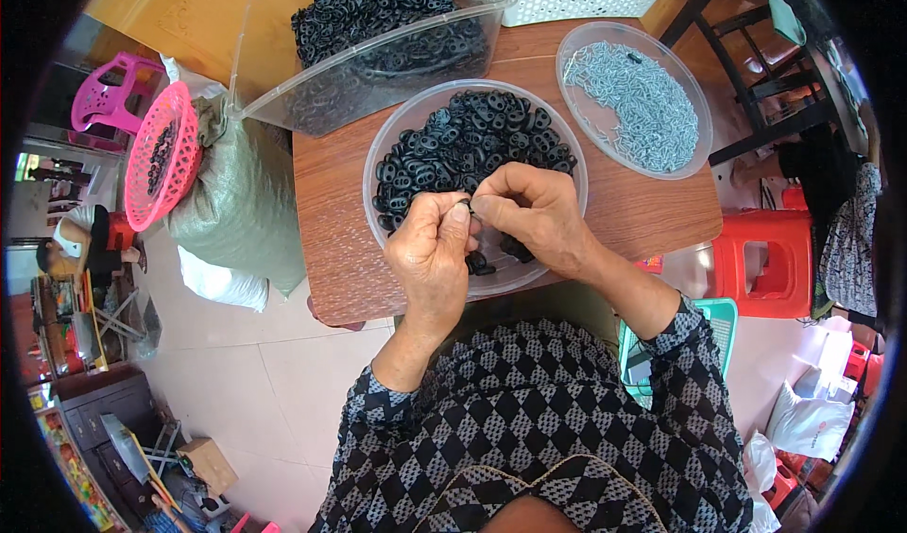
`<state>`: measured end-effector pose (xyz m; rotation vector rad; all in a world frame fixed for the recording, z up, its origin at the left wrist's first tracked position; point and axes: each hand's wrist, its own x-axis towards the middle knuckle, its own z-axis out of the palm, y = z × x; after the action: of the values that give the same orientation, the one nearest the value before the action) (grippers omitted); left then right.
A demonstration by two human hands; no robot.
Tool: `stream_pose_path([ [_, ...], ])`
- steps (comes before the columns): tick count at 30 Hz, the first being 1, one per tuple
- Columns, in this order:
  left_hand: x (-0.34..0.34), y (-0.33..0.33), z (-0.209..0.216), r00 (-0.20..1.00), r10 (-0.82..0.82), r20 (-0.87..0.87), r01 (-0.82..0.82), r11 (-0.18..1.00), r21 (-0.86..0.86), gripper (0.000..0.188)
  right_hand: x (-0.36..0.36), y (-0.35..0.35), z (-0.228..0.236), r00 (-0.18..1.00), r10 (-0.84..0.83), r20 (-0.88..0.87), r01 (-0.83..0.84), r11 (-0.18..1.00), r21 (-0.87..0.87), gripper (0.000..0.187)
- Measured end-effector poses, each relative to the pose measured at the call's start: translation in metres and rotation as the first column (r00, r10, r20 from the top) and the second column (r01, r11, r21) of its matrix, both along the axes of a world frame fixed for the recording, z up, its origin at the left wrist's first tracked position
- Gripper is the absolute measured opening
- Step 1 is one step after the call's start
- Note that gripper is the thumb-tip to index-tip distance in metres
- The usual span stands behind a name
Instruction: The person sits on the floor and repeatedly picks up small black plastic hair clips and light blue metal pins. They insert the pins into the clips by hand and place the assembled units into a clear plastic container.
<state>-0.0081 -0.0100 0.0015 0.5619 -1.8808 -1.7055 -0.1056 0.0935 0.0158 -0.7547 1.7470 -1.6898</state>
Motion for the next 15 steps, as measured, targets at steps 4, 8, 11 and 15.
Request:
stream_pose_path([
  [4,0.001,-0.001,0.002,0.999,-0.035,-0.007,0.035,0.995,0.09,0.01,-0.002,0.0,-0.005,0.996,0.026,-0.082,-0.025,1.0,0.004,0.013],
  [8,-0.001,-0.007,0.004,0.999,-0.032,0.032,0.024,0.972,0.232,0.011,-0.002,-0.002,-0.012,0.994,0.019,-0.104,-0.022,0.999,-0.033,0.013],
  [11,-0.002,-0.011,0.004,0.998,-0.034,0.058,0.016,0.962,0.273,0.012,-0.005,-0.003,-0.014,0.992,-0.033,-0.121,0.029,0.999,-0.032,0.012],
  [15,0.0,-0.011,0.004,0.997,-0.023,0.076,0.001,0.96,0.28,0.012,-0.004,-0.003,-0.008,0.998,-0.001,-0.065,0.003,1.0,0.027,0.011],
])
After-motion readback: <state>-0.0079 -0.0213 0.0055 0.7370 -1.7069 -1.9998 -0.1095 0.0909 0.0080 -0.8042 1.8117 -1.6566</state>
